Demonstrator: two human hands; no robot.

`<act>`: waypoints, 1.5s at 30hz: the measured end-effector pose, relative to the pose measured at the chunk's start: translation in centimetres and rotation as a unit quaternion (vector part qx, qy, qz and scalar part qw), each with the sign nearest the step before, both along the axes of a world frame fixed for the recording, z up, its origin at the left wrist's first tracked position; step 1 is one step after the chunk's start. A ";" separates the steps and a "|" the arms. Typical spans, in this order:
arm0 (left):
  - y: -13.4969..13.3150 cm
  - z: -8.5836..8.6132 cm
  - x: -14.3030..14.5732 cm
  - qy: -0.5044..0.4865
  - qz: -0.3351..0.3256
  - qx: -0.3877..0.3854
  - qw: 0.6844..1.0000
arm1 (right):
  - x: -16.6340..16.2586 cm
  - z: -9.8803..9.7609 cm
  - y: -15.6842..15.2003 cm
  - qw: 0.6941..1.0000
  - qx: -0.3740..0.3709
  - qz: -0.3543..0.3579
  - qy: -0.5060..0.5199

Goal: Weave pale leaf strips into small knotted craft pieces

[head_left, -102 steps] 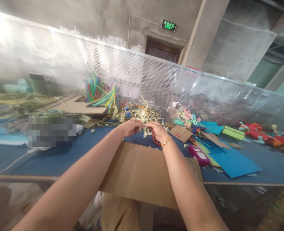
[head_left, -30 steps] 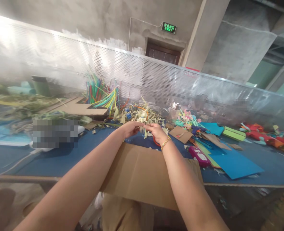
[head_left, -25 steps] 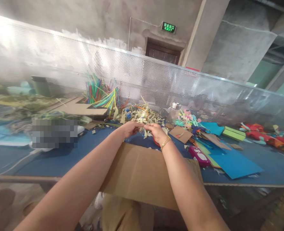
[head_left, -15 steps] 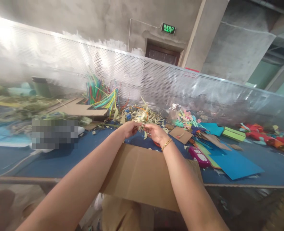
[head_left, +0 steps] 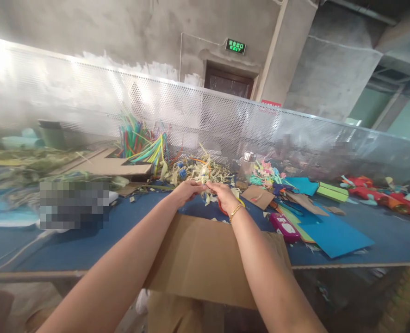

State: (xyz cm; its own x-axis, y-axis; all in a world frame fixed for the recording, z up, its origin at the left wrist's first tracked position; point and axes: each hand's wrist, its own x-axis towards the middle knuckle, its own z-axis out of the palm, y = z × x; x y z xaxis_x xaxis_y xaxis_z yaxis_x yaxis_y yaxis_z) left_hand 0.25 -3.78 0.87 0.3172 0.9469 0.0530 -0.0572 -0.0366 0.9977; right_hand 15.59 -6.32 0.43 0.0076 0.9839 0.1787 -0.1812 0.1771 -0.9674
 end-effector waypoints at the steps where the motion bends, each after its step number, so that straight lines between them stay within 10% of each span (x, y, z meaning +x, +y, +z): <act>1: -0.1 0.0 0.1 0.015 -0.006 0.009 1.000 | -0.1 -0.1 0.1 1.000 0.009 0.002 0.003; 14: 0.4 -0.6 -0.8 0.127 -0.053 0.080 0.987 | 2.0 0.4 1.4 0.986 -0.078 -0.096 0.114; 20: 1.1 -0.6 -1.0 0.079 0.082 0.059 0.992 | 2.3 0.3 1.3 0.992 -0.067 -0.055 0.091; 31: -0.3 0.1 0.5 0.053 -0.053 0.006 0.997 | 1.2 0.0 0.7 0.996 -0.066 0.035 0.053; 45: 0.7 -0.3 0.6 -0.048 0.093 -0.052 0.993 | 2.4 -0.6 0.9 0.997 -0.051 0.022 0.046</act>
State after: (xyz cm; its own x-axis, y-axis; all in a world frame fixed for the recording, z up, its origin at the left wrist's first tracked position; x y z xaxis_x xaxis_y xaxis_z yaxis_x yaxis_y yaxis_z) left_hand 0.84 -3.03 0.58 0.1352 0.9905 -0.0257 -0.1539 0.0466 0.9870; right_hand 18.00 -5.37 -0.13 -0.0244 0.9966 0.0791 -0.2754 0.0694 -0.9588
